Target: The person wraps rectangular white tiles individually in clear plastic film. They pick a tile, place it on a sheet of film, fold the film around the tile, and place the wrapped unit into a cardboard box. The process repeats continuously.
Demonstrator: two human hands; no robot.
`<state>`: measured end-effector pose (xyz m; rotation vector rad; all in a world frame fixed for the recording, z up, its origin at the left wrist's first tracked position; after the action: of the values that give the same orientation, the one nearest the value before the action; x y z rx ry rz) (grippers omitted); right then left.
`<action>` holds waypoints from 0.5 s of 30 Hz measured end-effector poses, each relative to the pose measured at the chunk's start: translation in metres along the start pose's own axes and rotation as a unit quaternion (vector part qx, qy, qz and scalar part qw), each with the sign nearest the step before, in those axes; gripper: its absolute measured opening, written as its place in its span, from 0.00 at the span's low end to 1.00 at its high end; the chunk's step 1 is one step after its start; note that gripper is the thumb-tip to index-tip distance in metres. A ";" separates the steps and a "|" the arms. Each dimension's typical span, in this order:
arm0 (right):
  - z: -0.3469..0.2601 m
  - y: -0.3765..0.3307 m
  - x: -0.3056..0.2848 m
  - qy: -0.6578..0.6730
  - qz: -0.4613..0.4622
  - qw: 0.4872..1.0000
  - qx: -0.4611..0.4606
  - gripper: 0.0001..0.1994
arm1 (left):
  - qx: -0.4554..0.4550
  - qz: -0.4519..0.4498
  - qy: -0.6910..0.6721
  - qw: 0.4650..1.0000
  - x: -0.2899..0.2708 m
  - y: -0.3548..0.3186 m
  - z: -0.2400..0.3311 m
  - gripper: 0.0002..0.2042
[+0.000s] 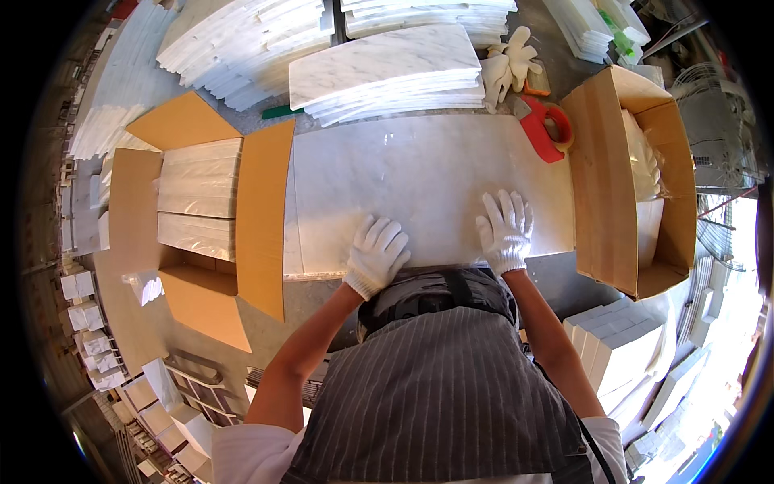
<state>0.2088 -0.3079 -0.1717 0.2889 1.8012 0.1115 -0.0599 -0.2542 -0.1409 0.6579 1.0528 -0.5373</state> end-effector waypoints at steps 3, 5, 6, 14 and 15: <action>0.012 0.020 0.009 -0.010 -0.005 1.000 0.009 0.23 | -0.022 0.024 0.026 0.999 0.010 0.023 0.000 0.20; 0.021 0.030 0.012 -0.021 0.016 1.000 0.004 0.23 | -0.043 0.006 0.013 0.999 0.017 0.042 0.006 0.21; 0.027 0.035 0.011 -0.019 0.018 1.000 0.002 0.23 | -0.040 0.021 0.012 0.999 0.021 0.052 0.013 0.22; 0.036 0.057 0.007 0.007 0.046 0.999 0.008 0.22 | 0.058 -0.002 -0.007 0.998 0.044 0.126 0.031 0.24; 0.033 0.057 0.005 0.018 0.077 0.997 -0.004 0.22 | 0.059 -0.001 -0.003 0.998 0.045 0.131 0.030 0.24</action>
<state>0.2476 -0.2544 -0.1715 0.4217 1.8132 0.2330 0.0663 -0.1900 -0.1416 0.7594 1.0214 -0.6068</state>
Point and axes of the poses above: each hand's wrist, its own y-axis towards the middle knuckle, its own x-axis out of the palm, z = x × y, the point moved 3 cm from there along y, towards the middle knuckle, and after that the axes turned 4 degrees about -x, right-handed, at the moved point
